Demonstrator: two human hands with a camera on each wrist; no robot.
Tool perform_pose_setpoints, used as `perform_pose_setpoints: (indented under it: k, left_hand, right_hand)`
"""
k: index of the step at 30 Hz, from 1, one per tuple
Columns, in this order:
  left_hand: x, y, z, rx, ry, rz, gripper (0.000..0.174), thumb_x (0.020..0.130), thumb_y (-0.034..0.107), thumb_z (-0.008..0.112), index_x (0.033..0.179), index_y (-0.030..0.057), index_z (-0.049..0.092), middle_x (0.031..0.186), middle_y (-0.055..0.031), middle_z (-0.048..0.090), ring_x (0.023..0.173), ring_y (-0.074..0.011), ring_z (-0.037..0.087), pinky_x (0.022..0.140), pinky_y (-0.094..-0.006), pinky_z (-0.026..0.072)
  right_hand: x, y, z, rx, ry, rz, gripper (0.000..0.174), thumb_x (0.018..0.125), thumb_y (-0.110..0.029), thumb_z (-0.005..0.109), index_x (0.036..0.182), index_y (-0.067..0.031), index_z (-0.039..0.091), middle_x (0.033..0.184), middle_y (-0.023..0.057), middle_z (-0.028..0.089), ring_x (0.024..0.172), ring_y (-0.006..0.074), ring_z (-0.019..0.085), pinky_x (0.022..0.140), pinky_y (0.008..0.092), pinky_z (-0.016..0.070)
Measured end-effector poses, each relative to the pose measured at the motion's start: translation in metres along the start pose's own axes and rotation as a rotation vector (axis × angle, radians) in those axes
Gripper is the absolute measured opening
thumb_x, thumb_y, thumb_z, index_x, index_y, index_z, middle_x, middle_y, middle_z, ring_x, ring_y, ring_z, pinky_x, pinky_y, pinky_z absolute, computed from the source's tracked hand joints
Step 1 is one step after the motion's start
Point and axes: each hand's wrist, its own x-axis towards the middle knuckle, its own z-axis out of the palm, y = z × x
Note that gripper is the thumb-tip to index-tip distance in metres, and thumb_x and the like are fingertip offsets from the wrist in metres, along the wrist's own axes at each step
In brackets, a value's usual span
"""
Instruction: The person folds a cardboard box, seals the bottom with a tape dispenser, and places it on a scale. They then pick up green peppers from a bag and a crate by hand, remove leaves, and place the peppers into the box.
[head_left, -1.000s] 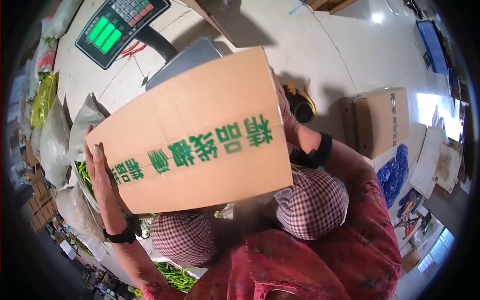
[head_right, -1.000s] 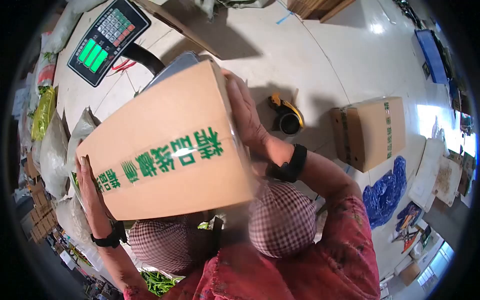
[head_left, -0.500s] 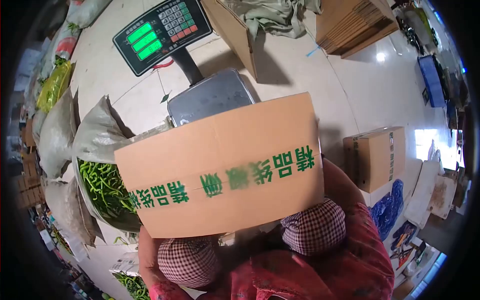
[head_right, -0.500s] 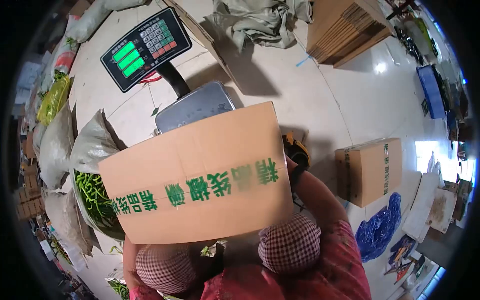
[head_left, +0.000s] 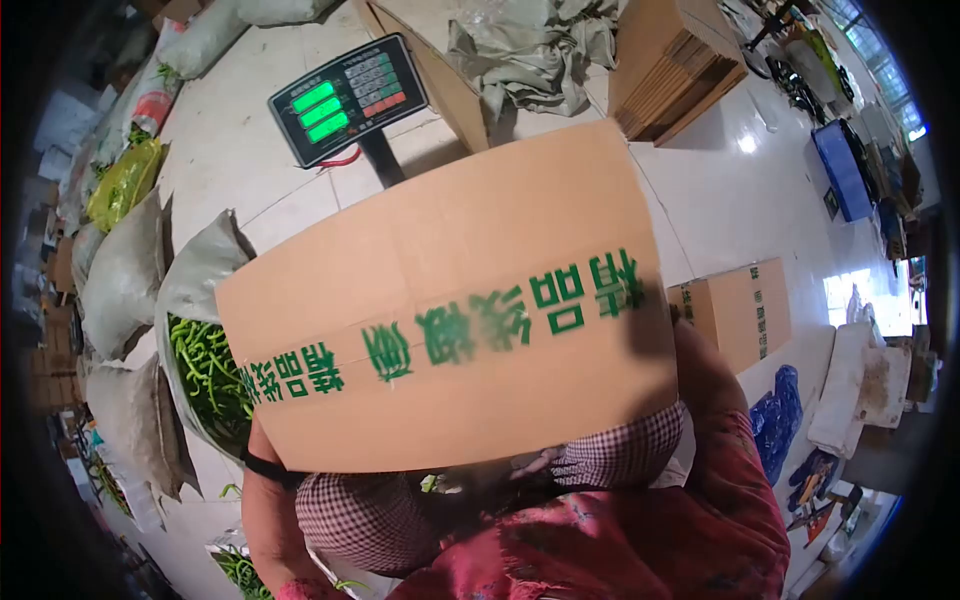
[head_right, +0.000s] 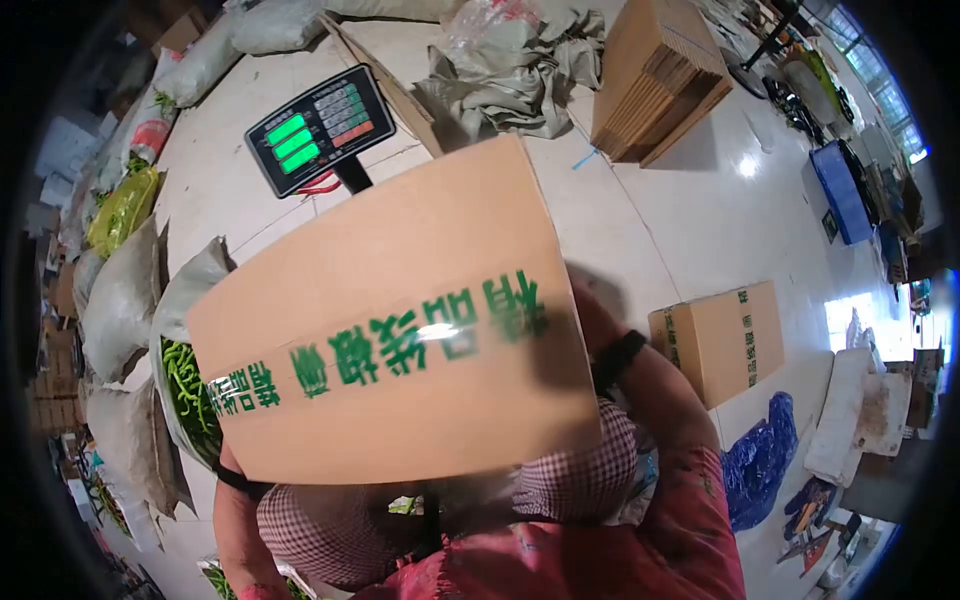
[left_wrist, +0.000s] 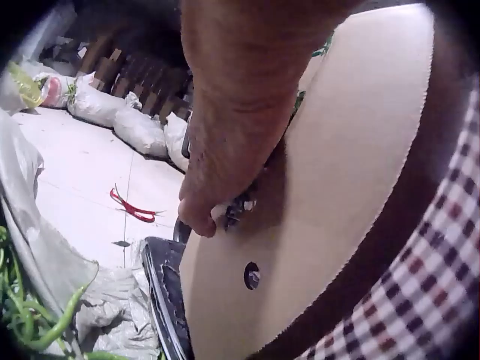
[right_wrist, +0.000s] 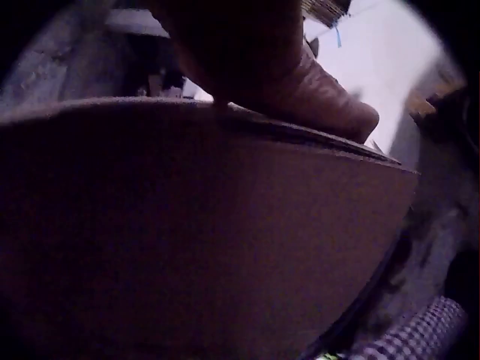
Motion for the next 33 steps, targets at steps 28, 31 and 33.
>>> perform_pose_setpoints:
  k: [28,31,33]
  left_hand:
    - [0.028,0.042,0.138,0.511,-0.045,0.071,0.077,0.083,0.031,0.069,0.141,0.0059,0.025,0.128,-0.0168,0.051,0.116,-0.0285,0.051,0.083,-0.0454,0.0494]
    - [0.031,0.034,0.129,0.584,-0.09,0.122,0.065,0.083,0.029,0.068,0.135,0.0045,0.038,0.118,-0.0109,0.057,0.104,-0.0208,0.057,0.074,-0.0353,0.0509]
    - [0.036,0.035,0.114,0.472,-0.221,0.158,0.059,0.084,0.025,0.067,0.133,0.003,0.042,0.116,-0.0092,0.058,0.1,-0.0178,0.058,0.075,-0.0316,0.0509]
  right_hand:
    - [-0.139,-0.073,0.234,-1.646,-0.387,-1.272,0.051,0.072,-0.026,0.077,0.111,0.0011,0.059,0.118,0.0177,0.056,0.113,0.0356,0.052,0.096,0.0421,0.0422]
    - [-0.081,-0.06,0.185,-1.725,-0.038,-1.256,0.052,0.082,-0.029,0.07,0.119,0.0044,0.055,0.12,0.0173,0.058,0.11,0.0294,0.057,0.093,0.0386,0.0462]
    - [-0.059,-0.055,0.169,-0.899,-0.224,0.132,0.036,0.092,-0.033,0.059,0.108,-0.0005,0.061,0.099,0.0089,0.064,0.086,0.0183,0.062,0.073,0.0335,0.0493]
